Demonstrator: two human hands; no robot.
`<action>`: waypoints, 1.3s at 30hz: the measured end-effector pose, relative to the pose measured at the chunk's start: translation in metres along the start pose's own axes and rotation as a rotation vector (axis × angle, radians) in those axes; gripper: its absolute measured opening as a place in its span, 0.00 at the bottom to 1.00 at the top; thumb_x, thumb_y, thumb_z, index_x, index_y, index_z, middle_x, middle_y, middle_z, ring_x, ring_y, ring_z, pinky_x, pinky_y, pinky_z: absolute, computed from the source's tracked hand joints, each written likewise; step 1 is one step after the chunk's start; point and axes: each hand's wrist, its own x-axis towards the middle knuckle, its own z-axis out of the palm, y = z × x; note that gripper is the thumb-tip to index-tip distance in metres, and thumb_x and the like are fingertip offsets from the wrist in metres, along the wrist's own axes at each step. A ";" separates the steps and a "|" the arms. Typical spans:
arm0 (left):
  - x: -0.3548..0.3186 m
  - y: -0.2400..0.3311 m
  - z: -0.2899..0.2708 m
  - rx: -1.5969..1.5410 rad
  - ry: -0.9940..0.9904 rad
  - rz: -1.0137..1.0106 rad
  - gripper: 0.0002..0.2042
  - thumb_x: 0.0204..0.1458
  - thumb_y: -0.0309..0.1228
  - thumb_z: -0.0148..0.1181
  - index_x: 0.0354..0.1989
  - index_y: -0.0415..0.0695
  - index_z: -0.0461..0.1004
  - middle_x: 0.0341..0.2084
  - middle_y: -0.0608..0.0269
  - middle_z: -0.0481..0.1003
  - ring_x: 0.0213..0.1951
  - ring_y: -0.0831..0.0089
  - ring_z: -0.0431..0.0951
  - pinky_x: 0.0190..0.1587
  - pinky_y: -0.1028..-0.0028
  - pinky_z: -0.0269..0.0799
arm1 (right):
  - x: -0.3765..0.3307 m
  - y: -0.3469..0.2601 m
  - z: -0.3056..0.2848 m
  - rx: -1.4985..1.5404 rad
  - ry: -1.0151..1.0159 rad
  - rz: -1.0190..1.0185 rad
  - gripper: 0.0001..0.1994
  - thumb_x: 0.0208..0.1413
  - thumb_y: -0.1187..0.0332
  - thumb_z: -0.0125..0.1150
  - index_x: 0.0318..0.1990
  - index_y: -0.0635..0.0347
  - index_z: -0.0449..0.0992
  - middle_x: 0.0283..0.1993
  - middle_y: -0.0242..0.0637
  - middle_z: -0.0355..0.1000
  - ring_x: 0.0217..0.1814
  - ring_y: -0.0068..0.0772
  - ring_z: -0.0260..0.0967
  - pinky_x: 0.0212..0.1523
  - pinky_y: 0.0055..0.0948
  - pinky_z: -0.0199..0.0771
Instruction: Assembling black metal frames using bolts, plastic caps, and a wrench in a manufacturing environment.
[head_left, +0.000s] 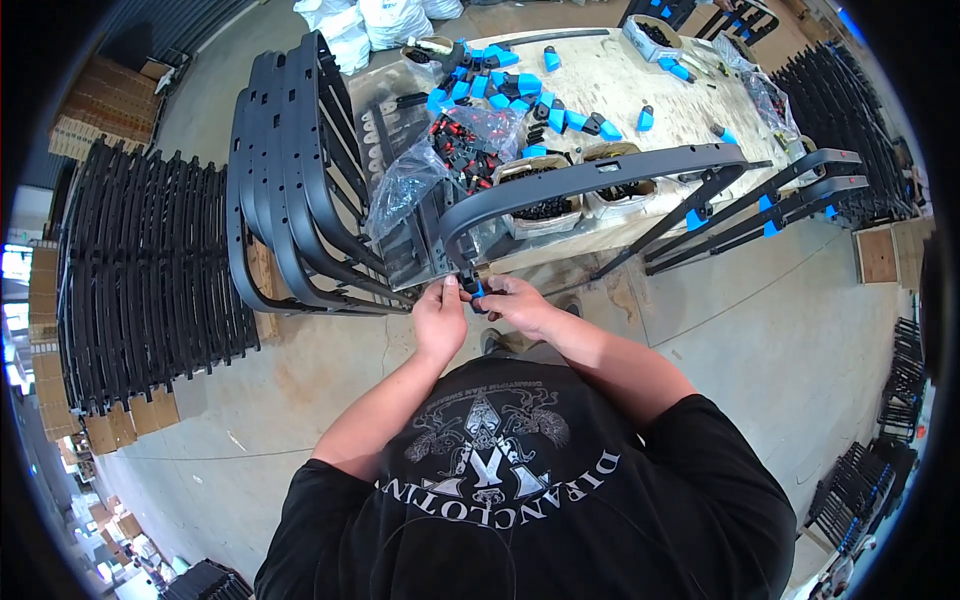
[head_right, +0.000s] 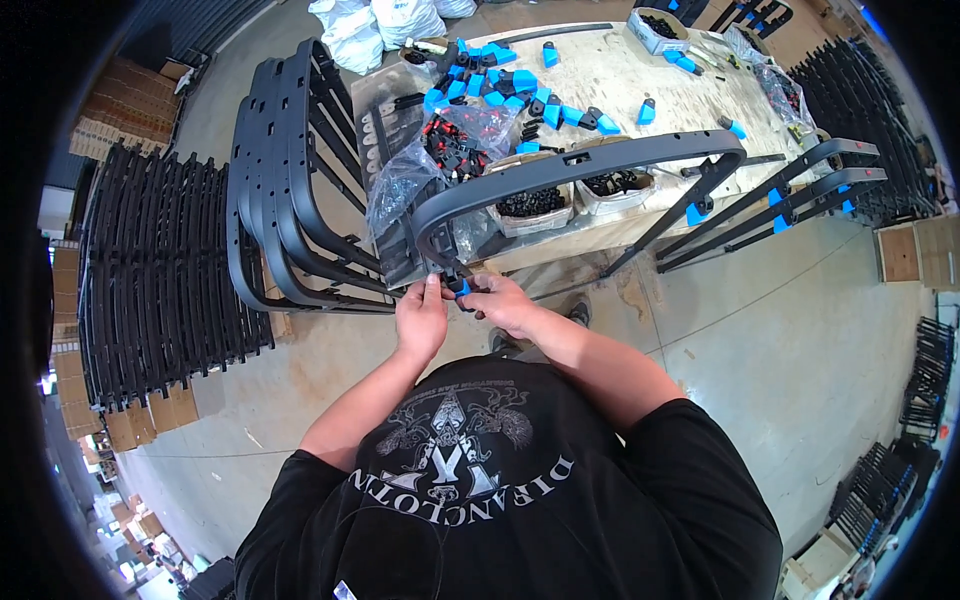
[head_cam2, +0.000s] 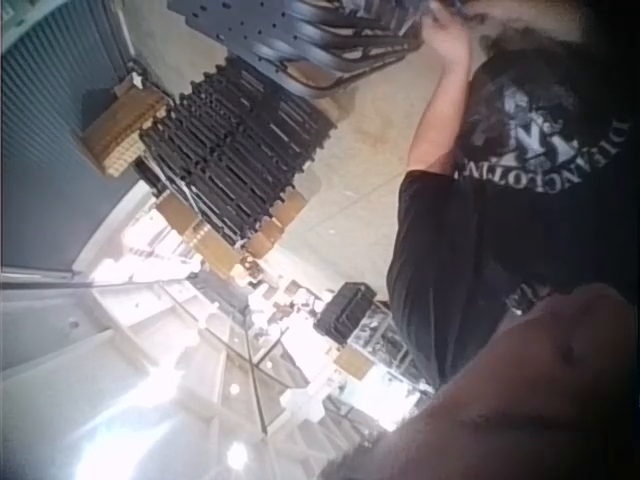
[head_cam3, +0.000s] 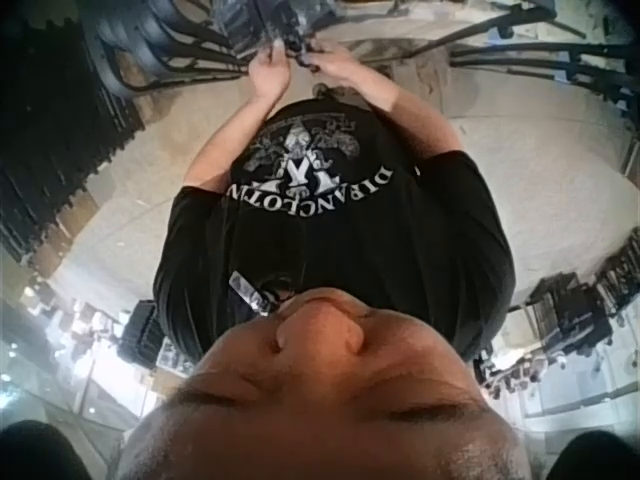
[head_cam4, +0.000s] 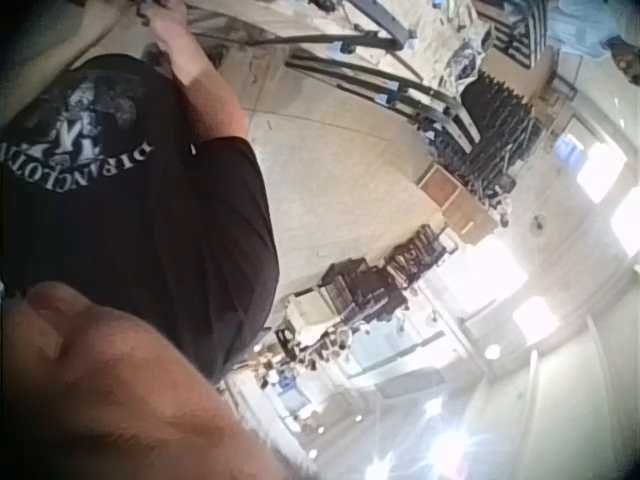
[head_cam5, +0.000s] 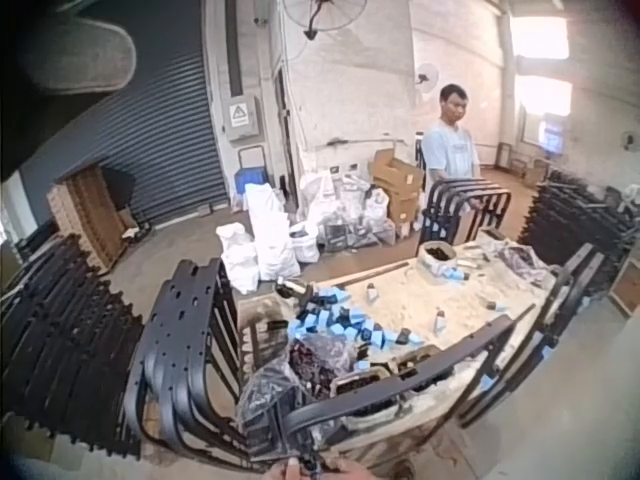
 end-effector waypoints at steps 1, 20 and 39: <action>-0.002 -0.001 -0.009 0.116 -0.089 -0.094 0.14 0.64 0.35 0.55 0.43 0.34 0.77 0.27 0.58 0.80 0.28 0.69 0.77 0.35 0.69 0.72 | 0.000 0.000 -0.002 -0.092 0.069 -0.004 0.15 0.56 0.67 0.65 0.49 0.64 0.75 0.42 0.34 0.74 0.39 0.23 0.68 0.39 0.25 0.71; -0.018 0.054 -0.019 0.455 -0.245 0.783 0.08 0.52 0.27 0.66 0.40 0.43 0.82 0.36 0.58 0.78 0.40 0.56 0.77 0.44 0.63 0.74 | -0.042 -0.040 -0.009 0.478 -0.155 0.110 0.23 0.67 0.55 0.55 0.58 0.67 0.69 0.48 0.39 0.74 0.47 0.35 0.73 0.51 0.38 0.73; 0.001 0.036 -0.025 0.426 -0.090 0.281 0.12 0.62 0.37 0.57 0.39 0.38 0.76 0.35 0.46 0.78 0.37 0.46 0.79 0.40 0.55 0.74 | 0.003 -0.042 -0.020 -0.129 -0.023 -0.063 0.09 0.61 0.72 0.60 0.46 0.66 0.77 0.31 0.35 0.76 0.26 0.26 0.74 0.32 0.28 0.75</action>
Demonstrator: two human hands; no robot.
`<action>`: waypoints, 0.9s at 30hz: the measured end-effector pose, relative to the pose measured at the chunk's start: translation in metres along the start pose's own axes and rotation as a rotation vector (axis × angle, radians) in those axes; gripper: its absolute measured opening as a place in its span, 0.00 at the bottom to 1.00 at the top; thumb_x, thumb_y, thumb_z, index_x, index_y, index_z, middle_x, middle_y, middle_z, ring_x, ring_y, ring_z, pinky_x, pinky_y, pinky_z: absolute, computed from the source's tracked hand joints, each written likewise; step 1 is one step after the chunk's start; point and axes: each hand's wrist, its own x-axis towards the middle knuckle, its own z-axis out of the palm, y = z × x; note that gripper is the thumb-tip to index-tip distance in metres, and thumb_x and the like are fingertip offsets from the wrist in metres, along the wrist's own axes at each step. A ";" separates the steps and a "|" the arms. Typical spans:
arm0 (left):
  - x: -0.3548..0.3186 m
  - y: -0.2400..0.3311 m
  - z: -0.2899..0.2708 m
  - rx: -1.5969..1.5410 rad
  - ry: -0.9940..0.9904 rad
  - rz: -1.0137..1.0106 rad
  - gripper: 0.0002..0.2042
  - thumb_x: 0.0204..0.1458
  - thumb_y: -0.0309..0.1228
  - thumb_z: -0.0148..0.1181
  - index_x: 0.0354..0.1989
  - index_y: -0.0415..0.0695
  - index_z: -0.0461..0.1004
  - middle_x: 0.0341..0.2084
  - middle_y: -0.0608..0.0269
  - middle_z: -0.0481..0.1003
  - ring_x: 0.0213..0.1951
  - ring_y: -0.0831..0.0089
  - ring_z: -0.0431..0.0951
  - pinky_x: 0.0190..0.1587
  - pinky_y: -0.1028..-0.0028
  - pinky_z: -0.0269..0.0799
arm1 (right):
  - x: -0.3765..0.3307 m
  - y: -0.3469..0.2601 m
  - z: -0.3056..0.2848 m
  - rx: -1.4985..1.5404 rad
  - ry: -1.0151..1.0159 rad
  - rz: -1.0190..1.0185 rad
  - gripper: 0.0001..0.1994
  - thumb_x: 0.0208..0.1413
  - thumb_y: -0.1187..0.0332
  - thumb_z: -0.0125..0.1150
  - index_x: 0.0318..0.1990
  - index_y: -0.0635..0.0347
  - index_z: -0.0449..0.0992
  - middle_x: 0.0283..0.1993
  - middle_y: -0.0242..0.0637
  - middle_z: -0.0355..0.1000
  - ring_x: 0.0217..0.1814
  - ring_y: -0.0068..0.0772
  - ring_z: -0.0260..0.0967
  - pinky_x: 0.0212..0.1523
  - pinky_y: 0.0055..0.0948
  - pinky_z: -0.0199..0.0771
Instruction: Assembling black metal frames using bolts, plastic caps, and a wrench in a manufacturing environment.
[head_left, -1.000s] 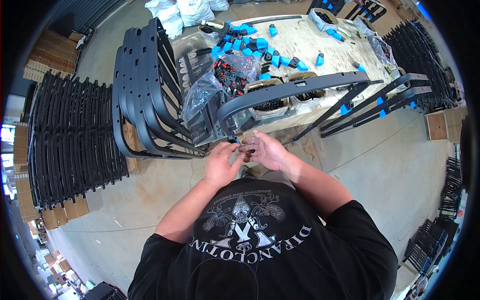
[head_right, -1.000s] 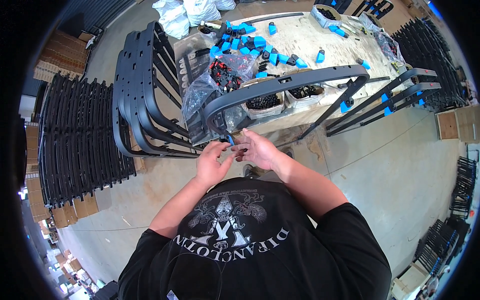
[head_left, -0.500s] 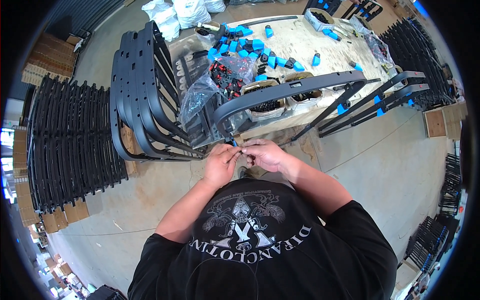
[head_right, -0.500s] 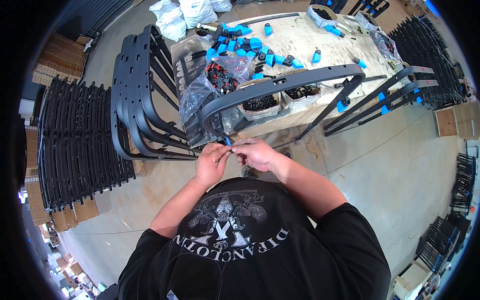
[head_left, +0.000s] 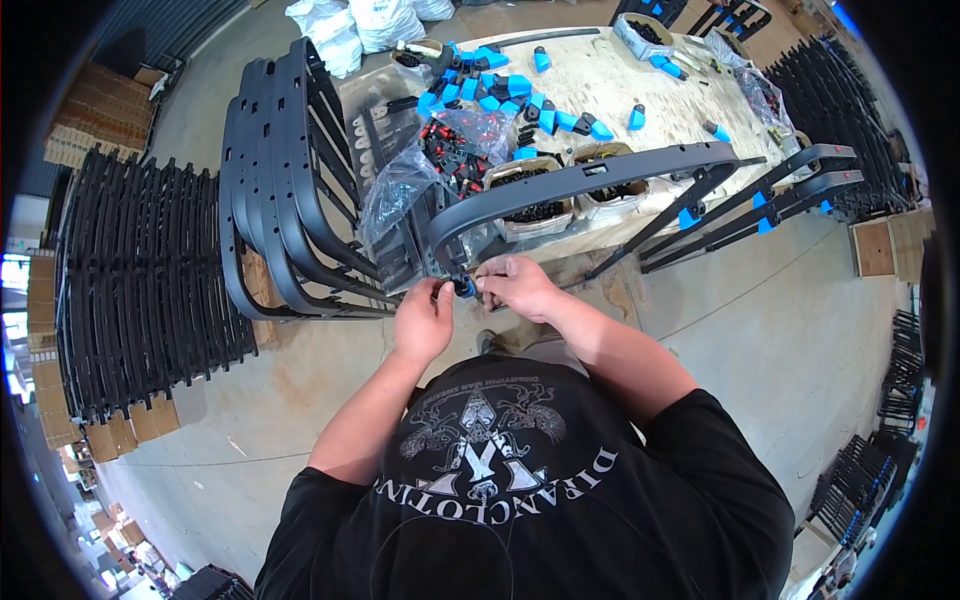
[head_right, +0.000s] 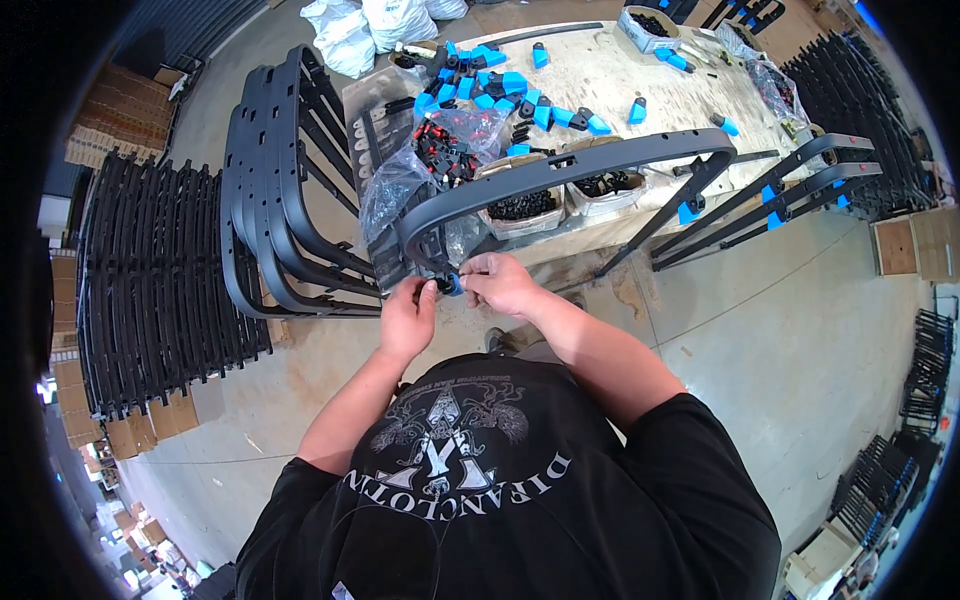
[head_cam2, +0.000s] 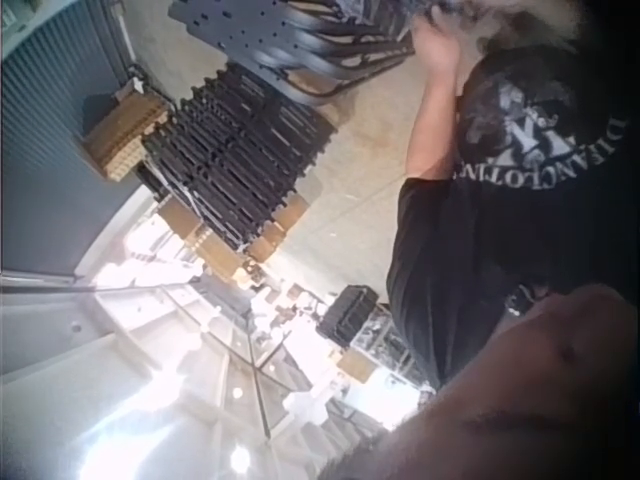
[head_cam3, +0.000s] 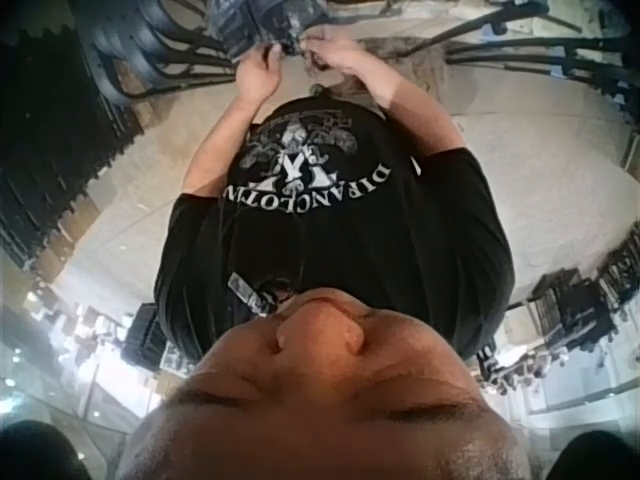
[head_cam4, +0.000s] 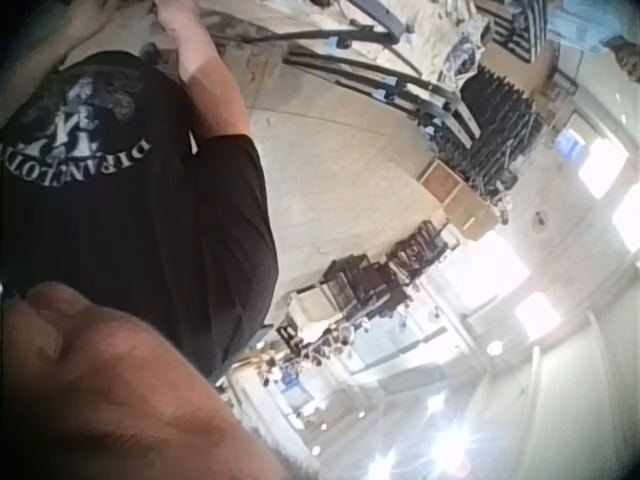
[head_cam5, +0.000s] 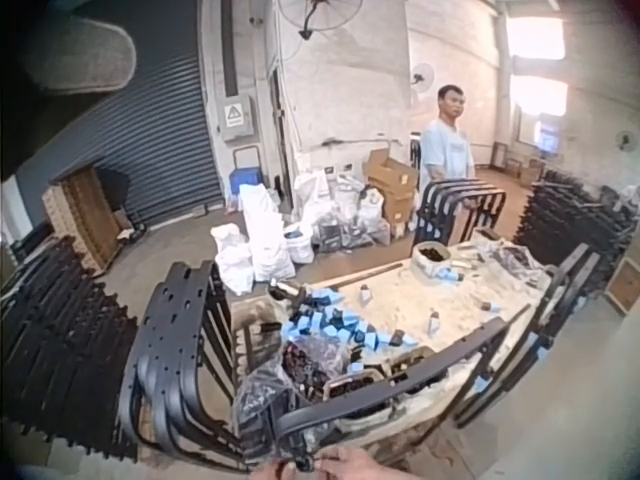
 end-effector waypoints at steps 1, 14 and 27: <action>0.004 -0.003 0.002 0.001 0.002 -0.001 0.12 0.62 0.37 0.57 0.39 0.38 0.76 0.35 0.46 0.78 0.37 0.46 0.79 0.40 0.55 0.74 | 0.003 0.000 0.004 0.000 -0.002 0.000 0.09 0.61 0.72 0.60 0.46 0.66 0.77 0.31 0.35 0.76 0.26 0.26 0.74 0.32 0.28 0.75; 0.021 0.010 -0.007 0.344 -0.291 -0.005 0.15 0.66 0.39 0.48 0.39 0.38 0.73 0.36 0.38 0.78 0.41 0.40 0.78 0.45 0.48 0.72 | 0.010 -0.012 0.008 -0.174 0.069 -0.024 0.09 0.62 0.69 0.60 0.41 0.69 0.77 0.28 0.36 0.75 0.24 0.26 0.73 0.27 0.30 0.75; 0.022 0.012 -0.006 0.343 -0.318 -0.001 0.16 0.66 0.39 0.47 0.40 0.38 0.74 0.38 0.39 0.78 0.42 0.40 0.78 0.45 0.47 0.72 | 0.034 0.014 0.017 -0.550 0.358 -0.271 0.24 0.69 0.51 0.48 0.34 0.67 0.76 0.22 0.36 0.69 0.18 0.32 0.66 0.21 0.37 0.68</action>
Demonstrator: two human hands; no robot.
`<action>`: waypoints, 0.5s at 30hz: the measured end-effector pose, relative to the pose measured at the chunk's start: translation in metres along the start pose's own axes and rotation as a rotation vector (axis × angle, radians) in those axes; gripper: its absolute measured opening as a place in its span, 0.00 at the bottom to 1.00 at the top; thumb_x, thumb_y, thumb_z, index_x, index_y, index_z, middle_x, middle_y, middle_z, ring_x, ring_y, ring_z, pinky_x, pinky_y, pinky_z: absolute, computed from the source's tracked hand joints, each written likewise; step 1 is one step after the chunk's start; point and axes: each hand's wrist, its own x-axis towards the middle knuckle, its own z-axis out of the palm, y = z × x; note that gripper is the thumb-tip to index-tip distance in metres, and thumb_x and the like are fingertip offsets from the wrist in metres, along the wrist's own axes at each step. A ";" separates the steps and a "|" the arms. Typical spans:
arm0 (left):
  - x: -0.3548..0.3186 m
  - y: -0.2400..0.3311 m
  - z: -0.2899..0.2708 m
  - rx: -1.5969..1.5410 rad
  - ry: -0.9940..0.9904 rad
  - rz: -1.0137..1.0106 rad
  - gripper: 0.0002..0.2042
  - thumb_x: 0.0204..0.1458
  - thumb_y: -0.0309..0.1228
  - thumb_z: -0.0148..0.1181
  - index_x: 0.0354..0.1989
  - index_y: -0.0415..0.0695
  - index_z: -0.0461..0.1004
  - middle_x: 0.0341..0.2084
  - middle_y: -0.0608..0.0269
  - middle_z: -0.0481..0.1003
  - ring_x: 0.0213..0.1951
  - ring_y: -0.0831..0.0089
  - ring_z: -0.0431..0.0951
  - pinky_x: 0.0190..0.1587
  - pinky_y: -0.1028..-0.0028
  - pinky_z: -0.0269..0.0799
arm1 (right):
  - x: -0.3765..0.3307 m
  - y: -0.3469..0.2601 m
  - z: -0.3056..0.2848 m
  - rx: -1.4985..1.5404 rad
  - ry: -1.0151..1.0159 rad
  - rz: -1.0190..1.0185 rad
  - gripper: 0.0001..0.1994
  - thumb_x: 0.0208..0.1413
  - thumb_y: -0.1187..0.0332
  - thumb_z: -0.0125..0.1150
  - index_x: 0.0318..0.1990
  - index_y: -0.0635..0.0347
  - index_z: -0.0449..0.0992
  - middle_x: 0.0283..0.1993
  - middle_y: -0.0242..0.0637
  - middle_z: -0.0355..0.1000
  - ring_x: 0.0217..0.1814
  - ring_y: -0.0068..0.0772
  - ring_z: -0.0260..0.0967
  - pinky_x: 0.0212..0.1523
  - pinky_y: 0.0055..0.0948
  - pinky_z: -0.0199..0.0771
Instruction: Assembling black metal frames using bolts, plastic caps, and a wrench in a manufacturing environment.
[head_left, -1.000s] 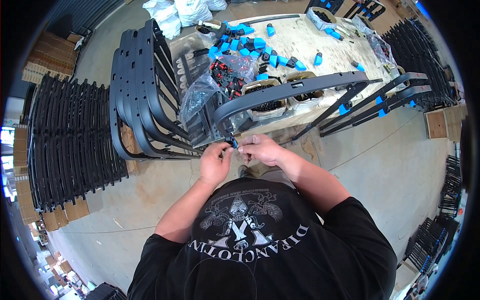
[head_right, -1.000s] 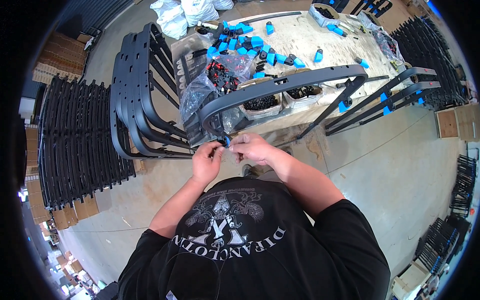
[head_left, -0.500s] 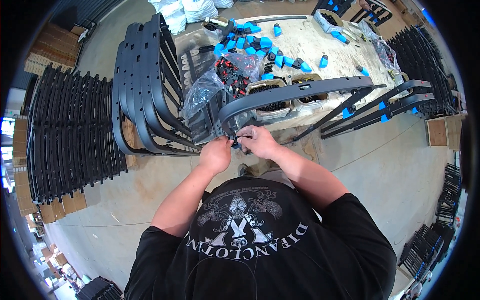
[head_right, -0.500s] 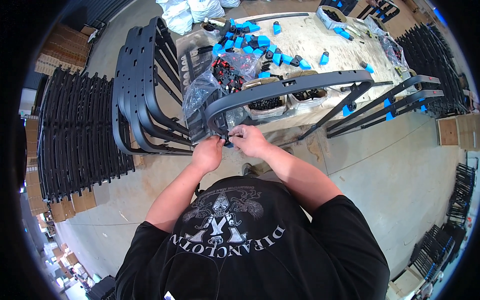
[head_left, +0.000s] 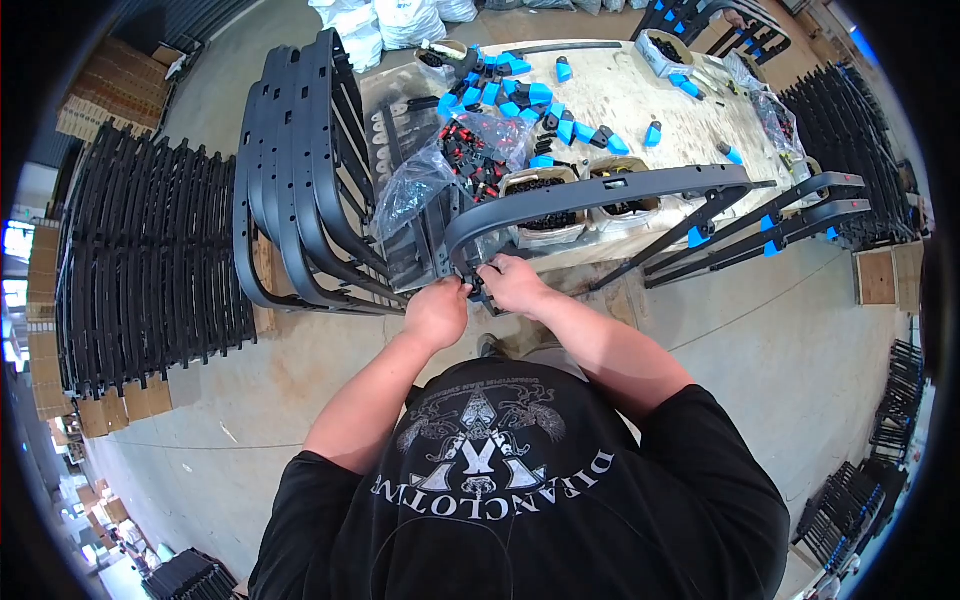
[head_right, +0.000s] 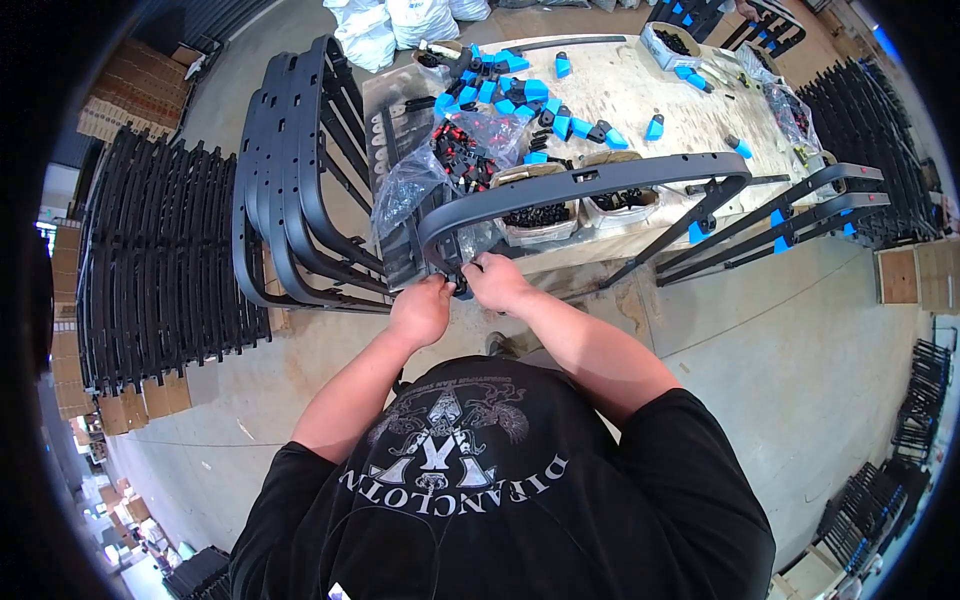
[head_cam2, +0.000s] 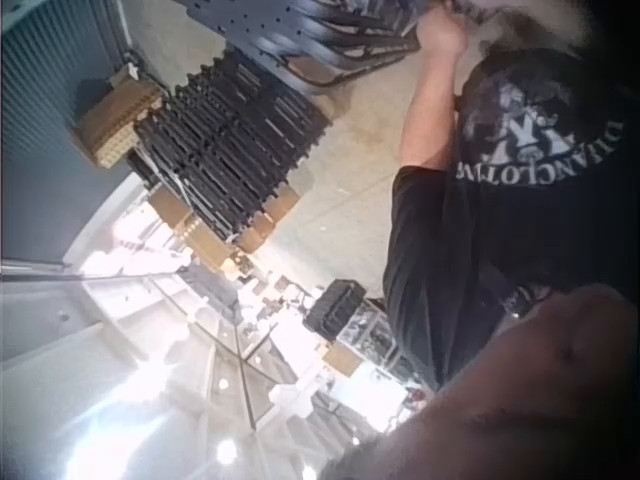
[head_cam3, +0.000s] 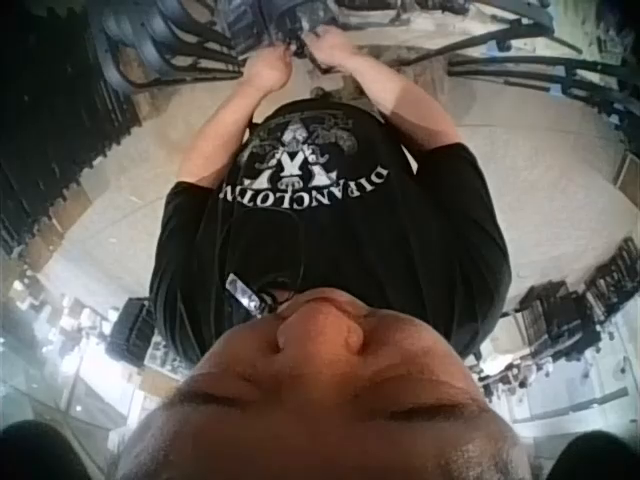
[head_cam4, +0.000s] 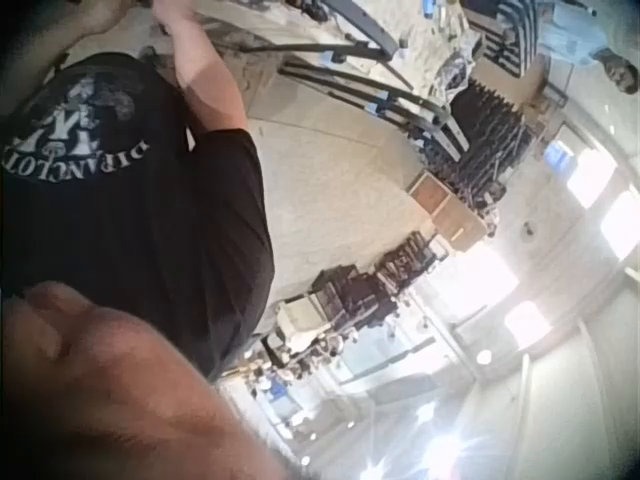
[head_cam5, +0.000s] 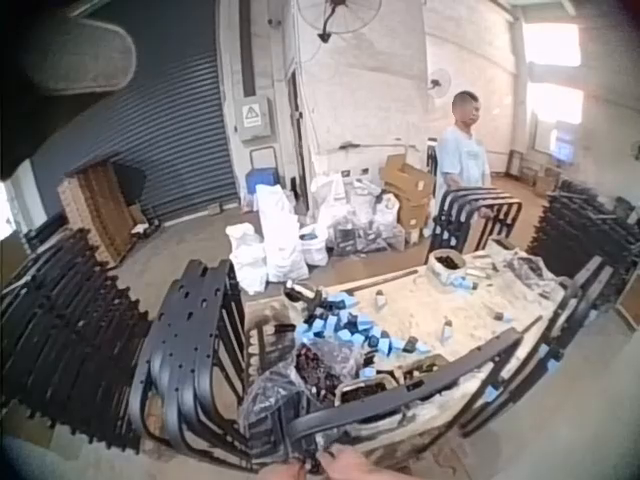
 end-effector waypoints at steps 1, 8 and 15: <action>0.000 0.001 0.000 0.000 -0.001 0.000 0.16 0.66 0.39 0.47 0.41 0.38 0.74 0.38 0.39 0.78 0.42 0.40 0.78 0.45 0.48 0.72 | 0.002 0.003 0.000 0.000 -0.001 -0.002 0.24 0.69 0.51 0.48 0.34 0.67 0.76 0.22 0.36 0.69 0.18 0.32 0.66 0.21 0.37 0.68; -0.003 0.002 -0.003 0.004 -0.022 -0.048 0.15 0.66 0.39 0.47 0.41 0.38 0.74 0.39 0.40 0.78 0.43 0.41 0.78 0.46 0.48 0.73 | -0.002 -0.019 -0.011 0.317 -0.321 0.455 0.28 0.69 0.48 0.44 0.38 0.69 0.77 0.26 0.39 0.72 0.21 0.35 0.67 0.27 0.36 0.69; 0.001 0.002 -0.002 0.016 -0.035 -0.038 0.15 0.66 0.39 0.47 0.41 0.38 0.74 0.40 0.39 0.78 0.43 0.42 0.78 0.47 0.49 0.73 | -0.004 -0.009 -0.013 0.187 -0.147 0.203 0.26 0.68 0.47 0.46 0.34 0.63 0.77 0.27 0.36 0.71 0.29 0.31 0.67 0.31 0.33 0.67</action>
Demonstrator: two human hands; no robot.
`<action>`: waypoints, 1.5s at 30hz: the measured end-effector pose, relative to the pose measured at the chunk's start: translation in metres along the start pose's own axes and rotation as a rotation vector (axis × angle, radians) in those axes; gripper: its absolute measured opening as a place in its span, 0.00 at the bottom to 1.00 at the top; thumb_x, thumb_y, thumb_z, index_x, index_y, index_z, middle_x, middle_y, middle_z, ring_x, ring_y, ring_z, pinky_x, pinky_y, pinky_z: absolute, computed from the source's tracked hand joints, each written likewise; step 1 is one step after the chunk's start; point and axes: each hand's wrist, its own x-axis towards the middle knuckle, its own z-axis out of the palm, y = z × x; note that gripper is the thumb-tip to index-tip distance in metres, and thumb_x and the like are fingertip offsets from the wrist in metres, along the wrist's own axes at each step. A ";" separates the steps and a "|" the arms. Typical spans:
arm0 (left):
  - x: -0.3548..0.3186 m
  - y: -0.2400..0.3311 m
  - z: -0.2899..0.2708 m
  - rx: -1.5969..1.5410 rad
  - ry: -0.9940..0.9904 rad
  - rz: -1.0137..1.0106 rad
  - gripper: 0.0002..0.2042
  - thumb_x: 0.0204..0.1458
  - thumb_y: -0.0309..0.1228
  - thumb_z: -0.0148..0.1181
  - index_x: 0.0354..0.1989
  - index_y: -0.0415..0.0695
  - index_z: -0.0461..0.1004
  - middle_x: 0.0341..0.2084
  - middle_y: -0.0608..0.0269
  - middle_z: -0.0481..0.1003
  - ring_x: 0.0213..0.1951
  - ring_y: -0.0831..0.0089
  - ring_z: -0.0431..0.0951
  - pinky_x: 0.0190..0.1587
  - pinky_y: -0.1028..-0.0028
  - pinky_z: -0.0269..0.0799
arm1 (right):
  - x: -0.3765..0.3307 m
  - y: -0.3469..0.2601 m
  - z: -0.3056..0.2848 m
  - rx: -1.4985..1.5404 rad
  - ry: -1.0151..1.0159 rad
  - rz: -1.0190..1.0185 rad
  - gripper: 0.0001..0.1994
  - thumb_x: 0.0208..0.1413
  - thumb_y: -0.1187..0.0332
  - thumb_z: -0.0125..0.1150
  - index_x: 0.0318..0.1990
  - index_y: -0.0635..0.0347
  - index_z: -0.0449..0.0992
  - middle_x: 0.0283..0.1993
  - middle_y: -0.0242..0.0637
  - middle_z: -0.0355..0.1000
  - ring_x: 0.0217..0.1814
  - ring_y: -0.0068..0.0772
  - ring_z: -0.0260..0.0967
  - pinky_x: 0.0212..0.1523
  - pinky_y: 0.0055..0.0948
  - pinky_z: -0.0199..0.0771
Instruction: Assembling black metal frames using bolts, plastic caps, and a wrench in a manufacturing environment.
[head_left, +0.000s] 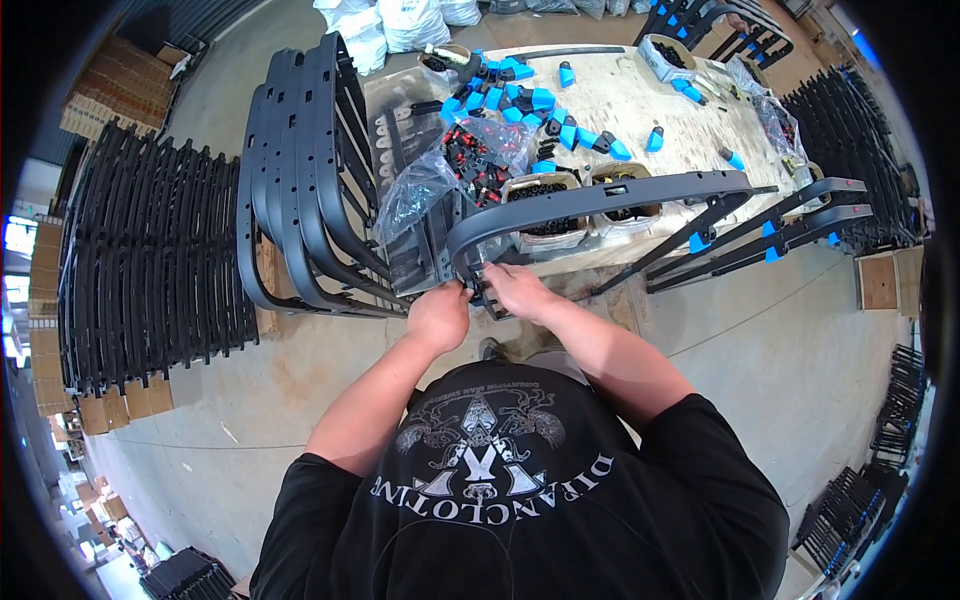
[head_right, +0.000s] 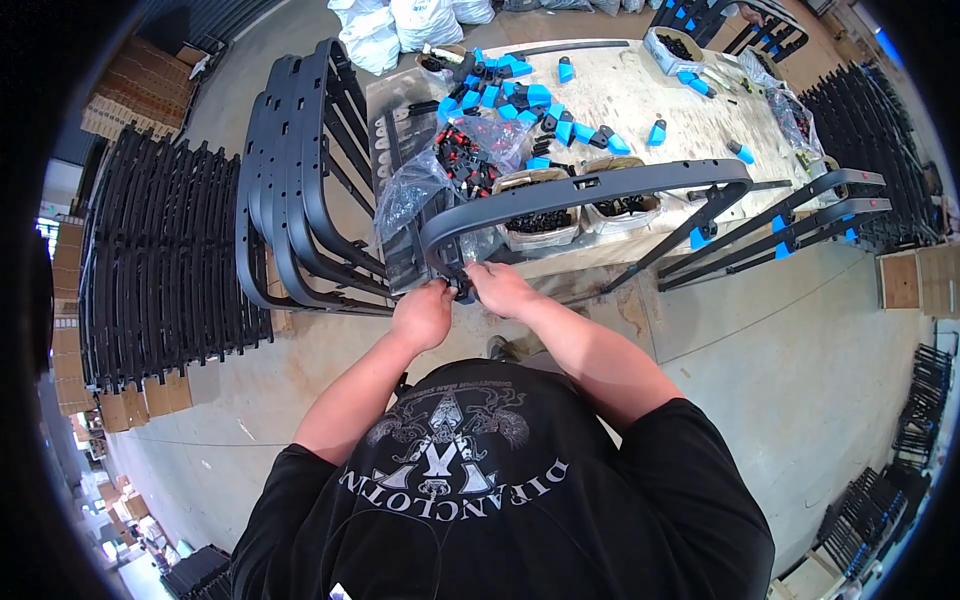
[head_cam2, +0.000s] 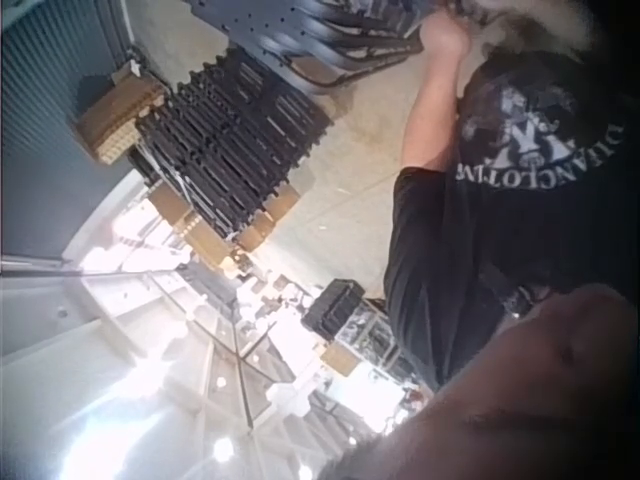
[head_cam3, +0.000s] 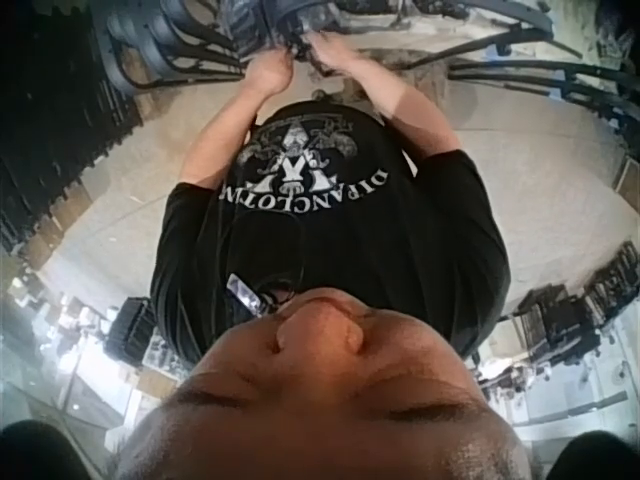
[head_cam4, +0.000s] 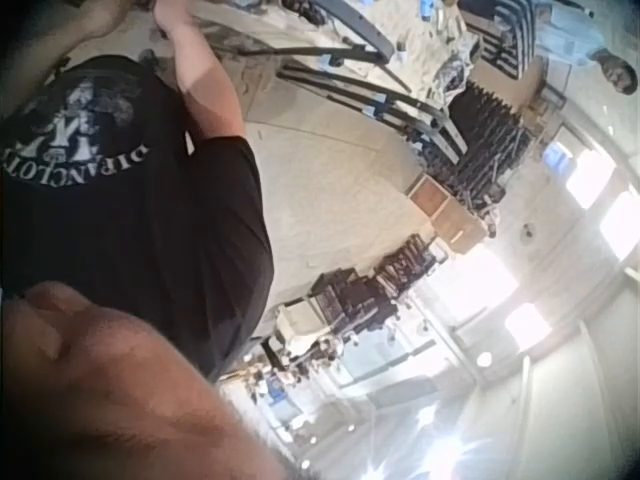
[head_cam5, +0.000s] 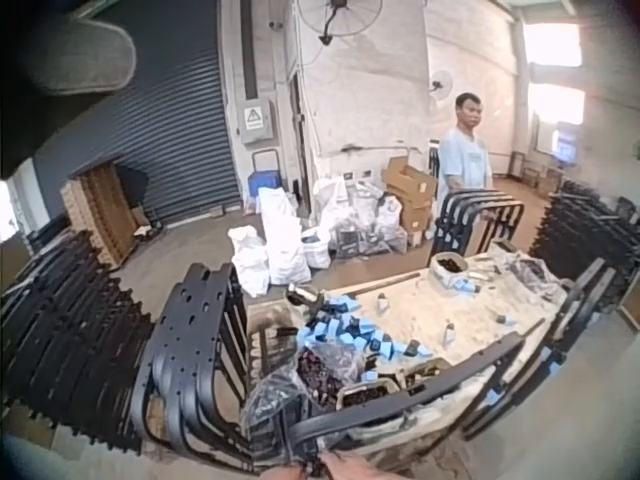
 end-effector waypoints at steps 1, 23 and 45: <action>-0.001 0.001 0.000 0.004 -0.003 -0.002 0.15 0.66 0.39 0.47 0.41 0.38 0.74 0.40 0.39 0.78 0.44 0.42 0.78 0.47 0.49 0.73 | 0.000 -0.002 -0.003 0.000 0.002 0.000 0.26 0.68 0.47 0.46 0.34 0.63 0.77 0.27 0.36 0.71 0.29 0.31 0.67 0.31 0.33 0.67; 0.000 0.003 0.002 0.034 -0.021 -0.017 0.16 0.66 0.39 0.46 0.42 0.39 0.75 0.41 0.41 0.78 0.44 0.43 0.78 0.48 0.50 0.73 | -0.008 -0.012 0.013 -0.186 0.051 0.107 0.25 0.67 0.52 0.47 0.49 0.69 0.76 0.48 0.63 0.75 0.55 0.62 0.73 0.57 0.47 0.69; -0.010 0.004 0.030 -0.243 0.167 -0.180 0.17 0.67 0.41 0.47 0.47 0.40 0.75 0.45 0.42 0.78 0.49 0.42 0.76 0.51 0.51 0.72 | 0.056 0.002 -0.275 -1.273 0.291 -0.174 0.15 0.56 0.65 0.57 0.47 0.62 0.69 0.40 0.56 0.75 0.46 0.55 0.77 0.46 0.52 0.76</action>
